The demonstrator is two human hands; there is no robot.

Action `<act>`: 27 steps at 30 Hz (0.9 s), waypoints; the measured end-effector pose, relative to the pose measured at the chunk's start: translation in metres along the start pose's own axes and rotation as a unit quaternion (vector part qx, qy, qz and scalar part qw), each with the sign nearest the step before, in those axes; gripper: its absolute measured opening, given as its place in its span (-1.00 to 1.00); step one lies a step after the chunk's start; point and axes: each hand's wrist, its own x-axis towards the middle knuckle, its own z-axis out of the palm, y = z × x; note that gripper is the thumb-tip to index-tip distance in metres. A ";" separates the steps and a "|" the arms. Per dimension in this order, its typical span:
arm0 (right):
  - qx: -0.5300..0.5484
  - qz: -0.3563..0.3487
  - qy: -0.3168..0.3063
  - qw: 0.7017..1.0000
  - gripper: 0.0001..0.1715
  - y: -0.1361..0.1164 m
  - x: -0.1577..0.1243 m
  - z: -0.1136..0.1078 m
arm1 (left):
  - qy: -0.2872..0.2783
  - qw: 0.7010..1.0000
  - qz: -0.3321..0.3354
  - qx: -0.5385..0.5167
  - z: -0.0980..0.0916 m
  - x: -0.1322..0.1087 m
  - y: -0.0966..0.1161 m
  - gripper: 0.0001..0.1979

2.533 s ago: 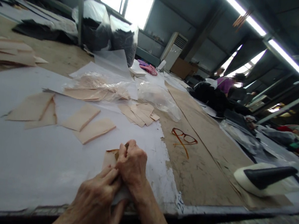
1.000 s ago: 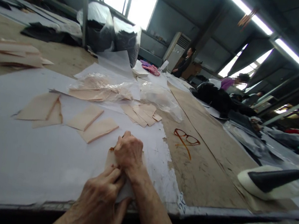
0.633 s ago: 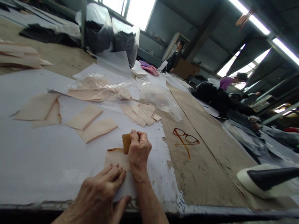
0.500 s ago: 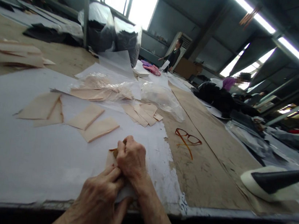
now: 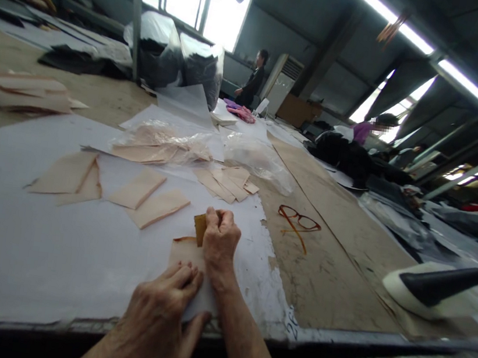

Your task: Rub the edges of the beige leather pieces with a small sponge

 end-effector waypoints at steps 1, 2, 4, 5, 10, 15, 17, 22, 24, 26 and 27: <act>-0.006 -0.028 -0.011 1.000 -0.65 0.001 -0.003 -0.005 | 0.002 1.000 0.006 0.002 0.000 0.000 0.000 -0.73; -0.035 -0.063 -0.032 0.997 -0.68 0.001 -0.005 -0.009 | 0.002 1.000 0.011 0.002 0.000 0.001 0.000 -0.72; -0.127 -0.138 -0.094 0.978 -0.75 -0.002 -0.009 -0.011 | 0.004 1.000 0.013 -0.001 0.000 0.001 0.000 -0.69; -0.176 -0.161 -0.119 0.964 -0.77 -0.004 -0.010 -0.009 | 0.003 1.000 0.011 -0.002 0.001 0.002 0.000 -0.68; -0.277 -0.133 -0.112 0.945 -0.78 -0.013 -0.003 0.014 | -0.005 1.000 0.012 0.003 0.002 0.003 -0.001 -0.73; -0.063 -0.015 -0.030 0.997 -0.69 -0.004 0.005 0.016 | 0.002 1.000 0.001 0.004 0.001 0.004 0.001 -0.71; 0.035 0.026 -0.008 0.999 -0.63 0.000 0.003 0.007 | 0.007 1.000 -0.004 0.011 0.000 0.004 0.002 -0.70; -0.078 -0.086 -0.094 0.989 -0.72 -0.002 -0.009 -0.012 | 0.014 1.000 0.019 0.007 0.000 0.002 0.001 -0.63; -0.188 -0.139 -0.135 0.963 -0.77 -0.007 -0.011 -0.007 | 0.015 1.000 0.027 0.002 0.001 0.002 0.000 -0.62; -0.263 -0.146 -0.141 0.943 -0.79 -0.011 -0.009 0.002 | 0.011 1.000 0.027 0.002 0.003 0.002 -0.001 -0.66; -0.282 -0.139 -0.138 0.939 -0.79 -0.013 -0.007 0.007 | 0.007 1.000 0.024 0.002 0.003 0.002 -0.001 -0.68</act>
